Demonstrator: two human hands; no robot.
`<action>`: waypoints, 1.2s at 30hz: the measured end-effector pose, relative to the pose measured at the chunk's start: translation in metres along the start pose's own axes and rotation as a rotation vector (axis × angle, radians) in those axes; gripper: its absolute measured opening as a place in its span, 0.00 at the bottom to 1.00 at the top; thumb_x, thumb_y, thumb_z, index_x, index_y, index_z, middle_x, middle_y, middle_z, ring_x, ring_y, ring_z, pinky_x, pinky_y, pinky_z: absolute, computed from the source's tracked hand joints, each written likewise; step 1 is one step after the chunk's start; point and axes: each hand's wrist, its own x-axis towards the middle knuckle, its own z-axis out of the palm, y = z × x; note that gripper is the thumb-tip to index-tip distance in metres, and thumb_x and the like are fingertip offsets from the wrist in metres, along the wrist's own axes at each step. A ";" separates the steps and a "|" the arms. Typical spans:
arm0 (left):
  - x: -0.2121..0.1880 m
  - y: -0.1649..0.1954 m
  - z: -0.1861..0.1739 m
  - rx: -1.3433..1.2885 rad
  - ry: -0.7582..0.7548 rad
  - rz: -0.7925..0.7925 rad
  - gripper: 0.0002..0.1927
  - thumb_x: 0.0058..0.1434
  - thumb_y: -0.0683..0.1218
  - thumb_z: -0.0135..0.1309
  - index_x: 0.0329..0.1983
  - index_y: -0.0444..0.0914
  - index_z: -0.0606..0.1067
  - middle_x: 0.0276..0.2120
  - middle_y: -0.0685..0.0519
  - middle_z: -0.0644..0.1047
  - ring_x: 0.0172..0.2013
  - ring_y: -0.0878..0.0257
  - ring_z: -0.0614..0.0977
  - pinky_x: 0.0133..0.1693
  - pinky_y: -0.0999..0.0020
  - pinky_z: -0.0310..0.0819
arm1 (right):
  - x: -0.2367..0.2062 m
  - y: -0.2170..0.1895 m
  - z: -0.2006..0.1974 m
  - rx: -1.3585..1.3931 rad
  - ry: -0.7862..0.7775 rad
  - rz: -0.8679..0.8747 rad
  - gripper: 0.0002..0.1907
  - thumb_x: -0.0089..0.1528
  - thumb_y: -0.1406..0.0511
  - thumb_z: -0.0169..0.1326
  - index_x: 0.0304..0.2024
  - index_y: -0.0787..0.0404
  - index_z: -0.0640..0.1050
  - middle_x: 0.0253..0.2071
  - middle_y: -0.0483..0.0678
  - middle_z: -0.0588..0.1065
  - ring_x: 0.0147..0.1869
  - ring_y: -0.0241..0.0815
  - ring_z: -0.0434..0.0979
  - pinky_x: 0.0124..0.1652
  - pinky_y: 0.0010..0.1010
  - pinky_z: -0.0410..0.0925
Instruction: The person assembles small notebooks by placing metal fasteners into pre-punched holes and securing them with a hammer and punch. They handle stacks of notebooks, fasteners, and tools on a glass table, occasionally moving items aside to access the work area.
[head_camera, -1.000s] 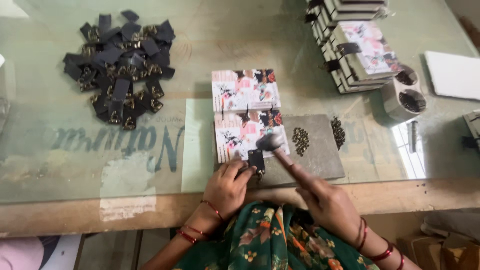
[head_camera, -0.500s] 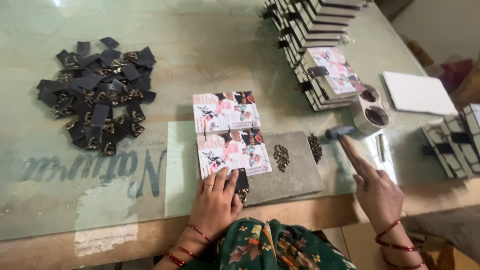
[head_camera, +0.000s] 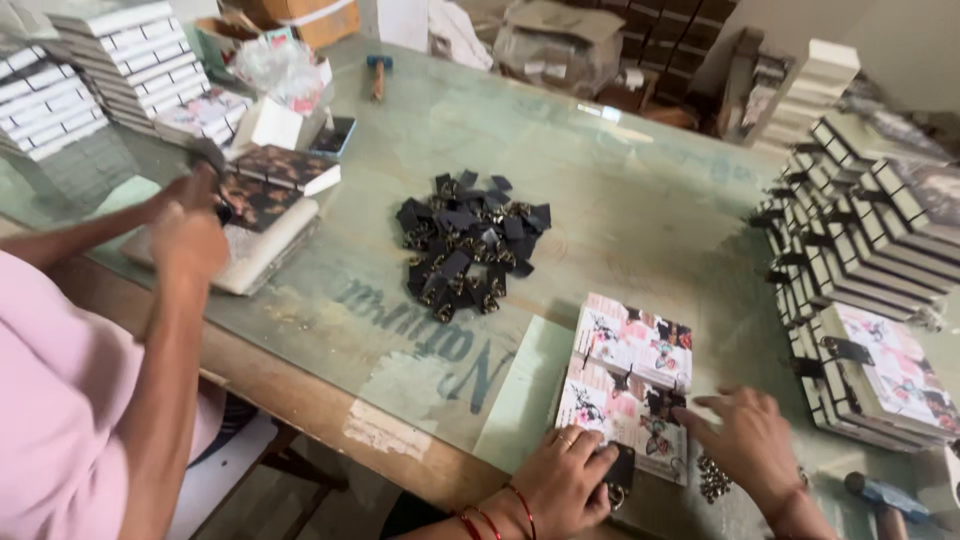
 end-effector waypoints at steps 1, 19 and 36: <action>0.000 -0.003 0.003 -0.001 0.010 0.011 0.26 0.61 0.51 0.53 0.58 0.31 0.75 0.52 0.39 0.74 0.55 0.45 0.74 0.60 0.49 0.69 | 0.007 -0.012 -0.002 0.016 -0.069 0.017 0.32 0.58 0.37 0.52 0.52 0.47 0.84 0.65 0.50 0.70 0.69 0.55 0.65 0.62 0.45 0.66; 0.036 -0.021 -0.039 -2.023 0.175 -0.994 0.32 0.62 0.64 0.52 0.64 0.42 0.74 0.53 0.51 0.79 0.46 0.57 0.82 0.46 0.61 0.76 | -0.061 -0.102 -0.033 0.804 0.806 -0.626 0.12 0.56 0.68 0.59 0.42 0.61 0.75 0.50 0.48 0.73 0.55 0.41 0.74 0.49 0.30 0.70; 0.040 -0.033 -0.001 -1.545 0.224 -0.485 0.33 0.67 0.54 0.50 0.74 0.43 0.61 0.58 0.57 0.74 0.57 0.68 0.75 0.58 0.65 0.71 | -0.078 -0.078 -0.080 1.103 0.340 -0.205 0.29 0.64 0.71 0.57 0.69 0.62 0.74 0.40 0.55 0.80 0.38 0.36 0.74 0.37 0.30 0.68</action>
